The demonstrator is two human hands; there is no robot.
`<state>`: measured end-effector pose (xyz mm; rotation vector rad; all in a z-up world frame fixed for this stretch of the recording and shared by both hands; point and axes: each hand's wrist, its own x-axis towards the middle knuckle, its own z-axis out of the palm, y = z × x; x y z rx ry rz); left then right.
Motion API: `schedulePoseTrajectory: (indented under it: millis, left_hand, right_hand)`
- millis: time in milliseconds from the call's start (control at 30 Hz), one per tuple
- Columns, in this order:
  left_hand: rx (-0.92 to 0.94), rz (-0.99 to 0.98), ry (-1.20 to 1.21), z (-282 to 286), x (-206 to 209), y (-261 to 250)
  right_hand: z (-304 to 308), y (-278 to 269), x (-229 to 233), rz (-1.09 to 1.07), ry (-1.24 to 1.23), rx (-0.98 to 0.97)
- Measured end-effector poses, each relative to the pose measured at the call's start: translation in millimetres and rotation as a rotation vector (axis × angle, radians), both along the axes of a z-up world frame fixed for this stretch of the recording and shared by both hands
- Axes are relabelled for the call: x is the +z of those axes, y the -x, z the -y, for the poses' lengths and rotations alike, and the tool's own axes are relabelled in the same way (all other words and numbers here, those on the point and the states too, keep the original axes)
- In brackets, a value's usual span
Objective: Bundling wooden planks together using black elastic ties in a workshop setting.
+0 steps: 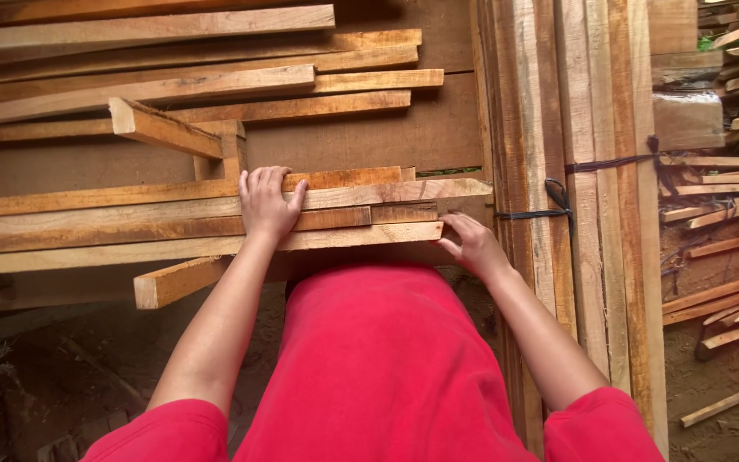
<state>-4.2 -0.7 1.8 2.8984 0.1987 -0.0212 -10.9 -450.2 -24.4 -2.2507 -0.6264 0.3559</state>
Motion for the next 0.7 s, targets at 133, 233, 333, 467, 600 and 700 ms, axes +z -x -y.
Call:
schedulePoseTrajectory:
  millis: [133, 233, 333, 467, 600, 700]
  left_hand:
    - [-0.002, -0.02, 0.017, -1.8, 1.1, -3.7]
    - [-0.003, -0.035, 0.034, -0.8, 4.9, -1.3]
    - [-0.003, -0.036, 0.022, -1.6, 5.1, 0.9]
    - [-0.003, -0.033, 0.019, 1.8, 2.0, -0.3]
    - [0.008, -0.04, 0.029, -1.2, 1.2, -0.4]
    - [0.009, -0.041, 0.023, -1.3, -1.3, 0.2]
  right_hand:
    - [18.0, -8.6, -5.6, -0.157, -0.041, 0.011]
    - [31.0, -3.0, -22.7, -0.259, 0.084, -0.003]
    - [16.9, -5.9, 6.0, -0.29, 0.119, -0.03]
    - [4.3, -7.4, 39.1, -0.184, 0.134, -0.004]
    - [12.4, -5.5, 29.4, -0.247, 0.121, -0.067]
    - [13.4, -9.3, 30.0, -0.294, 0.125, -0.077]
